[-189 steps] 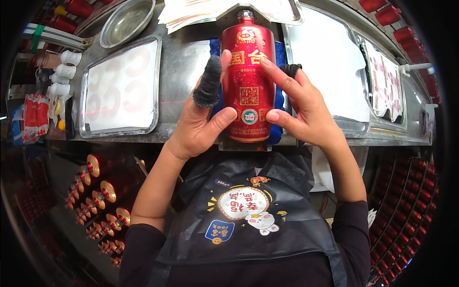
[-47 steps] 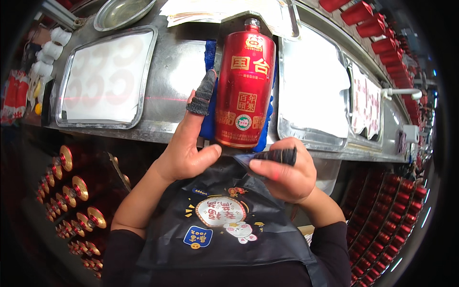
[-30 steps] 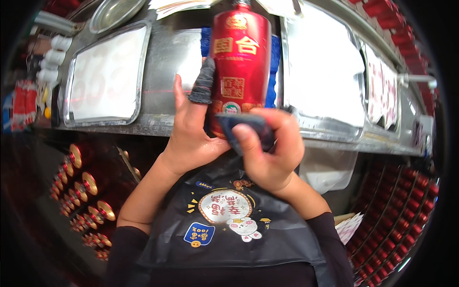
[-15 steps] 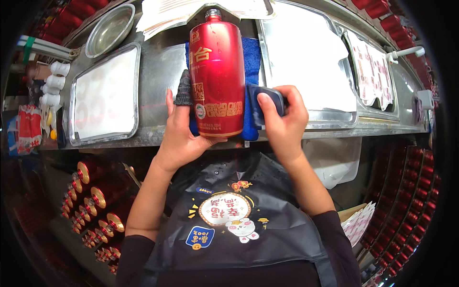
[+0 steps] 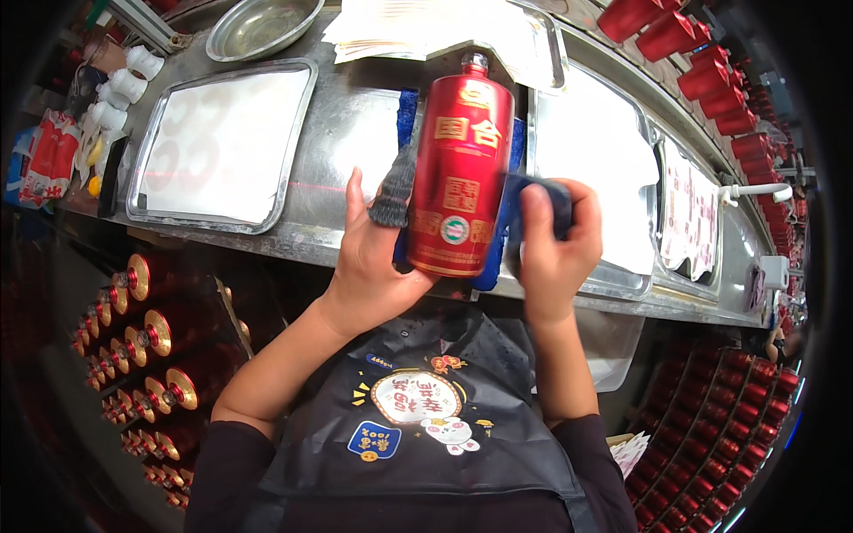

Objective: The person applies a gold circular sticker to the neck of a red bottle, then wipes the bottle with a blue cloth. The person repeats this process for multiple bottles, placing each finished bottle on a nearby tray.

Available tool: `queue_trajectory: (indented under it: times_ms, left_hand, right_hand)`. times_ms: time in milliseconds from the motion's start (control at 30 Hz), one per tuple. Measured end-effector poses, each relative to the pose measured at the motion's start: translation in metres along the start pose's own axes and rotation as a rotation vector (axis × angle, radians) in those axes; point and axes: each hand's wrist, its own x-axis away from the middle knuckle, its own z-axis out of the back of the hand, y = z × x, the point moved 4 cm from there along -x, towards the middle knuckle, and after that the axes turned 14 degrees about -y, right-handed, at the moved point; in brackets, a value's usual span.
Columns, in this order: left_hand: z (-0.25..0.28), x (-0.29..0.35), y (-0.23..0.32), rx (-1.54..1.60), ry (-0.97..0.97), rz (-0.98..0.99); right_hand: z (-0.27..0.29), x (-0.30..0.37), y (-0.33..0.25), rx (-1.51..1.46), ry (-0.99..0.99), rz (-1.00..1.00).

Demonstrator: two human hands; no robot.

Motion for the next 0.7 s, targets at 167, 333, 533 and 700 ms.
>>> queue_trajectory:
  times_ms: [167, 333, 533, 700]
  left_hand:
    - [-0.001, 0.0, 0.011, -0.125, 0.043, -0.088]
    - [-0.004, -0.004, 0.0, -0.085, 0.08, -0.13]
    - [-0.009, -0.003, -0.006, 0.016, 0.067, -0.014]
    - [-0.004, -0.004, 0.004, -0.121, 0.107, -0.103]
  right_hand:
    - [-0.021, 0.026, -0.018, 0.342, 0.077, 0.372]
    - [-0.034, 0.048, -0.041, 0.274, -0.429, 0.459]
    - [0.0, 0.034, -0.008, 0.067, 0.151, -0.082]
    - [-0.036, 0.054, -0.038, 0.472, -0.21, 0.44]
